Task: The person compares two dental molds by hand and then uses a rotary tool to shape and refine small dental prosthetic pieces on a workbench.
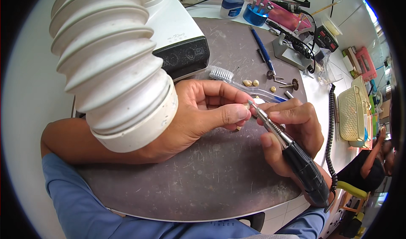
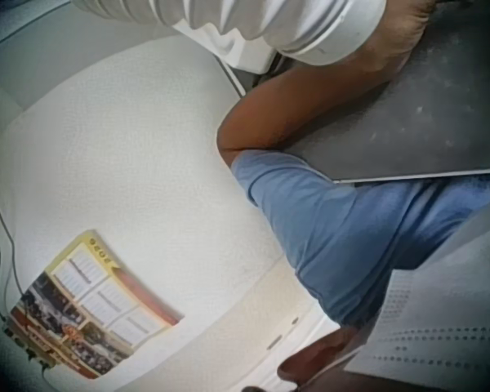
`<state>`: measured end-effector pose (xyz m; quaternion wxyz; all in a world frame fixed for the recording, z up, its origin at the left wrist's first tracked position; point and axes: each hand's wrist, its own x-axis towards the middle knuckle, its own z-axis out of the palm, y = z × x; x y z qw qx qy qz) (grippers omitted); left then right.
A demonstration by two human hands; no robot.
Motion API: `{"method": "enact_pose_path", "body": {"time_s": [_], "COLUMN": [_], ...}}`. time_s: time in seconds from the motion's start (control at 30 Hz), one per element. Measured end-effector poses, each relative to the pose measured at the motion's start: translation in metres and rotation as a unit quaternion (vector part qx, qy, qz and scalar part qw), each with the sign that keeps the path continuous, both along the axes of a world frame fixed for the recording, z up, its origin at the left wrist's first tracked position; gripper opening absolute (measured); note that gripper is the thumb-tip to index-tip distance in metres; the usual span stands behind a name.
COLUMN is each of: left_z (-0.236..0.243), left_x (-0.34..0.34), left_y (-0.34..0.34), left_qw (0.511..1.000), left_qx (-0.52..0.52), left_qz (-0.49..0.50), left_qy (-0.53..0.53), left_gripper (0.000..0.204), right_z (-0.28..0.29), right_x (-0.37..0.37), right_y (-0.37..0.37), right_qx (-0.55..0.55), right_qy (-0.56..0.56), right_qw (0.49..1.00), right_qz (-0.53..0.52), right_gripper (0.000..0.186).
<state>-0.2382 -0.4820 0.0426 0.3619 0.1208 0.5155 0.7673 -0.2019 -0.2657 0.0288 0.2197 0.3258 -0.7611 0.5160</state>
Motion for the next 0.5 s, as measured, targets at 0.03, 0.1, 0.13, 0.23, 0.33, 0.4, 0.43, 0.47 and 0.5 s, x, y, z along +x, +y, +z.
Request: {"method": "enact_pose_path", "body": {"time_s": [0.03,0.1,0.13,0.23,0.33,0.4,0.43,0.47,0.5], "left_z": [0.0001,0.0003,-0.0003,-0.0020,-0.0005,0.0003,0.0003,0.0002,0.0000], "left_x": [0.0004,0.0008,-0.0002,-0.0008,-0.0004,-0.0003,0.0006,0.0011,0.0011], "left_y": [-0.0002,-0.0012,-0.0015,-0.0015,-0.0015,-0.0006,-0.0009,-0.0012,-0.0014], "left_qw": [1.000,1.000,1.000,1.000,1.000,1.000,1.000,1.000,1.000], "left_qx": [0.002,0.003,0.004,0.007,0.006,0.002,0.008,0.014,0.013], "left_qz": [0.003,0.007,0.001,-0.001,0.002,0.000,0.004,0.009,0.009], "left_qy": [-0.002,-0.003,-0.002,-0.005,-0.011,-0.012,-0.010,-0.009,-0.008], "left_gripper": [0.026,0.026,0.026,0.025,0.025,0.025,0.025,0.025,0.025], "right_z": [0.0004,0.0020,0.0021,0.0037,0.0079,0.0089,0.0085,0.0077,0.0067], "right_x": [0.0002,0.0014,0.0007,-0.0002,0.0034,0.0042,0.0041,0.0040,0.0037], "right_y": [-0.0002,-0.0004,-0.0006,0.0004,0.0049,0.0046,0.0045,0.0045,0.0046], "right_qx": [-0.001,0.018,0.019,0.022,0.094,0.101,0.101,0.090,0.080], "right_qy": [0.000,0.000,0.000,0.016,-0.025,-0.006,-0.006,-0.015,-0.024], "right_qw": [1.000,1.000,1.000,1.000,0.995,0.995,0.995,0.996,0.996], "right_qz": [0.001,0.000,0.000,0.013,0.033,0.024,0.024,0.020,0.016], "right_gripper": [0.028,0.028,0.028,0.028,0.029,0.029,0.029,0.029,0.029]}}
